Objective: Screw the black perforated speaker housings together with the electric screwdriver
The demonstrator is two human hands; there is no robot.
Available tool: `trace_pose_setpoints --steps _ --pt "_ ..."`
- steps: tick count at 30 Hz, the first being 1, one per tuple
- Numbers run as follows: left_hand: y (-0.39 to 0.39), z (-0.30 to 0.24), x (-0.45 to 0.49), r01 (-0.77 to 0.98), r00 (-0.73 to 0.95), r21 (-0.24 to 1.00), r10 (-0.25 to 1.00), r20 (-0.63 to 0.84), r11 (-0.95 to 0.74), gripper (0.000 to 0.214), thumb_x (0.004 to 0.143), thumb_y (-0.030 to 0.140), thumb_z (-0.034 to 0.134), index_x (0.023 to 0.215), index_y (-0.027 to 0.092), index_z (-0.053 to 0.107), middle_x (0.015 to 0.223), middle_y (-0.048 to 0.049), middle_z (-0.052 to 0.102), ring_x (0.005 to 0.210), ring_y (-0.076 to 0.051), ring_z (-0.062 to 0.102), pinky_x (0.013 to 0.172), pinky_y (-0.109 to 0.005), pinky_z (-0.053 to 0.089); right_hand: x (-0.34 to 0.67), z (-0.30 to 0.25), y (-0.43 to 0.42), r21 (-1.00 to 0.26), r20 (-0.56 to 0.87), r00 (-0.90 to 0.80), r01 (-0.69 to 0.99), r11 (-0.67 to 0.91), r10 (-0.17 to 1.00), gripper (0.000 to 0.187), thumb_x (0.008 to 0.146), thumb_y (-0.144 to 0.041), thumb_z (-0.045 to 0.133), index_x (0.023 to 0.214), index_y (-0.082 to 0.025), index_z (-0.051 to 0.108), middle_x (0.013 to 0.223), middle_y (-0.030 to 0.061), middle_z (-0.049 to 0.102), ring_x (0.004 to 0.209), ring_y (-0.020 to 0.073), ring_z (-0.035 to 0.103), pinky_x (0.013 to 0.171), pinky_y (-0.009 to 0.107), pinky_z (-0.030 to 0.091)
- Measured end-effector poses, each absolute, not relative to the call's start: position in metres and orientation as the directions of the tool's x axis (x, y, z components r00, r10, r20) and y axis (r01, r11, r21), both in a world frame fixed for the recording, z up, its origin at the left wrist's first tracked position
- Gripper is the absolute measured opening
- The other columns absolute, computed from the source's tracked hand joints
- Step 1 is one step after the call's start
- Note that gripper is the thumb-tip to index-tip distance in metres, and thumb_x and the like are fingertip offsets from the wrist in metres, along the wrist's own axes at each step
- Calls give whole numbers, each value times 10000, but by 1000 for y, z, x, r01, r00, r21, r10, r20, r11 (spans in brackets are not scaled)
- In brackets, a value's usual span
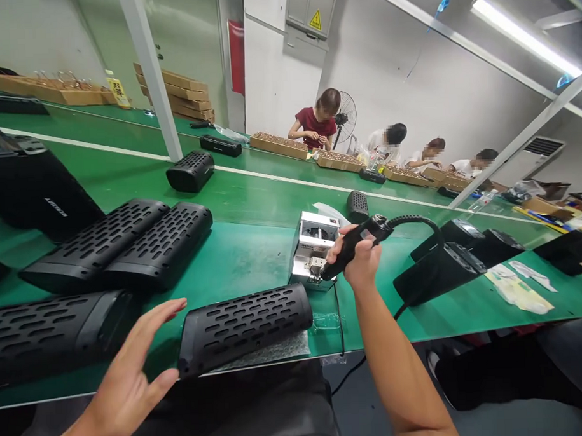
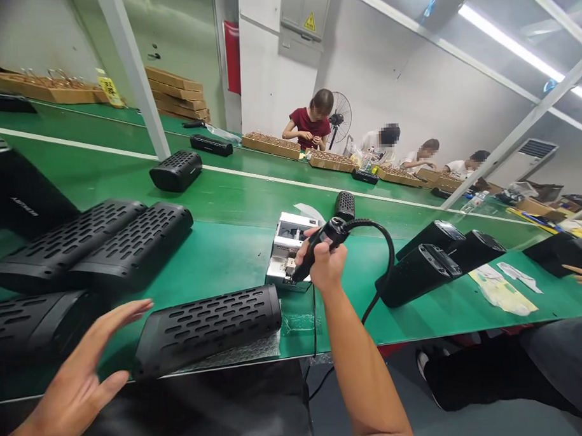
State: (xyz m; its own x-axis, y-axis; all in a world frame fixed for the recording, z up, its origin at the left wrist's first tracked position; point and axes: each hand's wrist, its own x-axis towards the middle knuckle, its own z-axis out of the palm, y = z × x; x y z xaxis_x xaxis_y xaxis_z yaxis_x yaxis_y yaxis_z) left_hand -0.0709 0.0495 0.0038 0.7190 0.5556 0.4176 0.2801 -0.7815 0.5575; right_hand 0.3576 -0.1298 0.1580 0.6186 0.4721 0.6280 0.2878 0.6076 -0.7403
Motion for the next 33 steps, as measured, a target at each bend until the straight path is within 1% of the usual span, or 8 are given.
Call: trace_pose_setpoints --steps 5,11,14,17,20,23,27,33 --pt "34 -5 -22 165 698 696 582 418 -698 855 1122 859 579 1864 476 396 1868 -78 582 1680 -458 614 1455 -581 467 348 175 -153 -691 640 685 316 650 348 803 895 -1042 815 1063 -260 743 626 -69 695 440 165 654 506 317 630" --pt "38 -19 -28 193 671 688 605 428 -700 925 1057 1018 531 1858 581 374 1827 5 617 1631 -438 645 1427 -609 487 333 176 -183 -650 640 727 341 679 247 782 927 -1051 764 1085 -285 764 636 -80 697 435 165 638 491 311 615" --pt "37 -5 -27 164 657 623 556 509 -765 828 1148 877 493 1896 551 354 1839 -17 598 1629 -446 644 1418 -634 500 320 173 -198 -624 650 728 347 700 218 746 938 -1026 779 1099 -298 795 649 -78 706 435 168 639 479 310 603" --pt "17 13 -29 226 500 472 517 695 -852 833 1110 659 670 1894 579 400 1720 -11 683 1412 -423 759 1328 -692 594 306 173 -216 -607 665 716 351 713 214 705 928 -1000 817 1113 -319 833 667 -74 728 438 167 645 491 318 611" --pt "-28 31 -26 174 415 324 368 832 -930 809 992 342 878 1726 603 659 1337 32 825 1034 -270 833 1067 -472 770 290 175 -237 -574 721 651 368 732 238 728 966 -1019 740 1190 -343 889 682 -75 742 426 157 628 492 321 616" --pt "-83 50 -1 -20 592 538 424 685 -842 561 1069 179 809 1580 411 810 1305 -33 872 1007 -203 874 955 -288 769 272 181 -259 -535 759 607 372 758 237 726 1046 -982 675 1244 -329 924 683 -81 732 401 134 592 477 305 605" --pt "-125 67 54 -127 833 936 476 280 -327 436 1199 426 732 1621 336 790 1324 -83 877 806 -149 821 673 -217 715 250 185 -287 -587 729 591 282 759 345 596 1080 -827 802 1300 -287 925 729 -54 762 448 161 662 507 327 646" --pt "-136 67 83 -80 928 995 359 98 -63 471 1164 667 761 1158 242 965 1039 -97 871 810 -193 814 669 -244 705 232 170 -303 -535 736 609 253 806 297 627 1127 -835 714 1326 -266 888 752 -37 771 443 159 657 503 323 669"
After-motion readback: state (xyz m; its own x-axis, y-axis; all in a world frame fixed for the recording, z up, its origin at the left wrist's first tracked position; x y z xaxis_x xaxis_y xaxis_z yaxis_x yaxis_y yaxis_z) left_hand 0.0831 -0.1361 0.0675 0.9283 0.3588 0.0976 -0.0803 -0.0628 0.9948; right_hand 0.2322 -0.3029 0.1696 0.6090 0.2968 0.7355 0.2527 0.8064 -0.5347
